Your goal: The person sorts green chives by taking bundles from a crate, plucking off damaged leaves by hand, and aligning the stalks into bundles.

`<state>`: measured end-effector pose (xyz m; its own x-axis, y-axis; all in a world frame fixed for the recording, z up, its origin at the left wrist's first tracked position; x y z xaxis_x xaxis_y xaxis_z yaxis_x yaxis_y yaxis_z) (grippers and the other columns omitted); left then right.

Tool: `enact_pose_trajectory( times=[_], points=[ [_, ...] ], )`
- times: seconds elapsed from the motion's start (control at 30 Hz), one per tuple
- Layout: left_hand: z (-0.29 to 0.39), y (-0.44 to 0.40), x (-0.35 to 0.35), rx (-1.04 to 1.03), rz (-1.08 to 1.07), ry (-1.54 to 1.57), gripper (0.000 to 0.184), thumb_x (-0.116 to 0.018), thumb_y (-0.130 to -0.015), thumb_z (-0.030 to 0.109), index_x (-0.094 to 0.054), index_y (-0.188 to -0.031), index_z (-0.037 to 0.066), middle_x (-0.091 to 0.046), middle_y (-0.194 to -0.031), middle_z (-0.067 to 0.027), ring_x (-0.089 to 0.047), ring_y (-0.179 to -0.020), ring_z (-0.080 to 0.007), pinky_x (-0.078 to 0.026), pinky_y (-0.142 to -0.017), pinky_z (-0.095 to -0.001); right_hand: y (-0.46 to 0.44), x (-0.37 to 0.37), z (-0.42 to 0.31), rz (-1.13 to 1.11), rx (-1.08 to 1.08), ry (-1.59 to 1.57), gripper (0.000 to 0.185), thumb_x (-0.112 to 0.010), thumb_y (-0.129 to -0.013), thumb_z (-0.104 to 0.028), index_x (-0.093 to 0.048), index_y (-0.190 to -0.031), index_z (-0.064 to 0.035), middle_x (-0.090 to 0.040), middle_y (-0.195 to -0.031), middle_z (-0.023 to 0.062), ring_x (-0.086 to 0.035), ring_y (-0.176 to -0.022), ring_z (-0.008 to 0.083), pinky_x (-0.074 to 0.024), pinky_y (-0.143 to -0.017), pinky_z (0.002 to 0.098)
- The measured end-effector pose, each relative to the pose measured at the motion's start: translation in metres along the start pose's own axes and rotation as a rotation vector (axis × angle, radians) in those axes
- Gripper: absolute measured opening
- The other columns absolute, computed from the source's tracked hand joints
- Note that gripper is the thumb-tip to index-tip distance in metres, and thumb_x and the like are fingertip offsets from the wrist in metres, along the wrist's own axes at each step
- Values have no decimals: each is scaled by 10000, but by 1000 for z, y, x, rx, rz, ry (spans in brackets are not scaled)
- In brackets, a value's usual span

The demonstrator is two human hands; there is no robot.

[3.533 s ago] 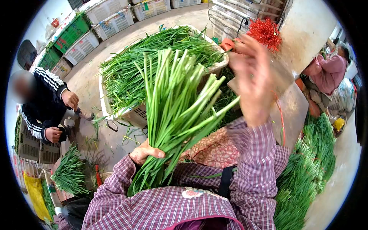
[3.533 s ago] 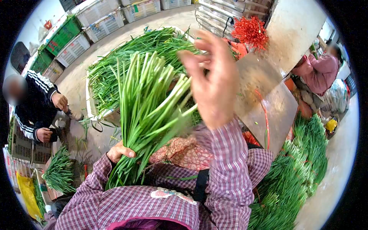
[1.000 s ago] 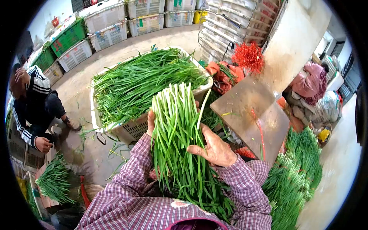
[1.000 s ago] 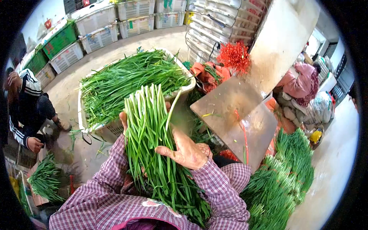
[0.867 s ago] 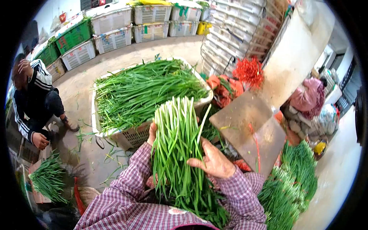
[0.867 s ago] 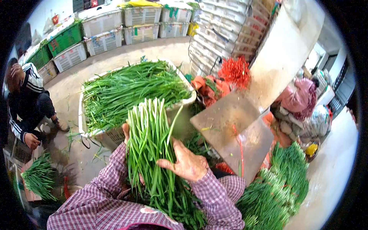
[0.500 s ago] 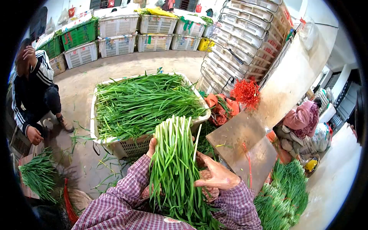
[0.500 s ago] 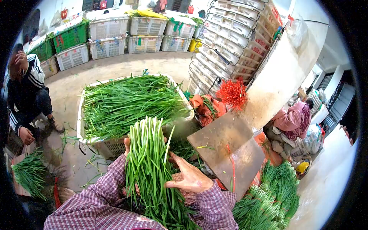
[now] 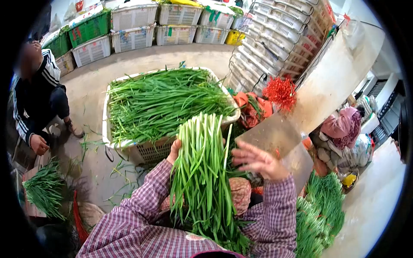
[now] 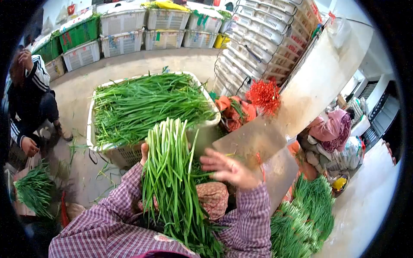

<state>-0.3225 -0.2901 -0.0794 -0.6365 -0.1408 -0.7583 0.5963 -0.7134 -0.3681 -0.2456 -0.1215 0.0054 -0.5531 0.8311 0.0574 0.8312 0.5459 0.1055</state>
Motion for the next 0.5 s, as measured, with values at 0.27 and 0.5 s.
enact_pose_trajectory(
  times=[0.27, 0.5],
  points=[
    [-5, -4, 32, 6, 125, 162, 884, -769, -704, 496, -400, -1392, 81, -543, -1291, -156, -593, -1105, -302, -523, -920, -480, -58, 10, -6, 135, 11, -215, 1013, -643, -775, -623, -228, -1462, -6, -394, -1429, 121, -445, -1262, 207, -404, -1019, 359],
    [-2, -5, 10, 165, 245, 105, 710, -734, -780, 329, -416, -1368, 88, -582, -1216, -98, -621, -1028, -235, -538, -886, -415, -94, -2, -22, 321, 93, 80, 569, -714, -822, -357, -549, -1232, 1, -630, -1112, 74, -576, -1003, 158, -443, -926, 318]
  ],
)
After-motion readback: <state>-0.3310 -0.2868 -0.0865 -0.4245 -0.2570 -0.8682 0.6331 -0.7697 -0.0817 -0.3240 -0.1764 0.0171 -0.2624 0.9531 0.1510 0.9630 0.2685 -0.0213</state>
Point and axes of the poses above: each hand's wrist, its own y-axis away from the middle knuckle, its own x-axis out of the back of the hand, z = x × y, the point moved 7 cm from there along -y, towards the middle knuckle
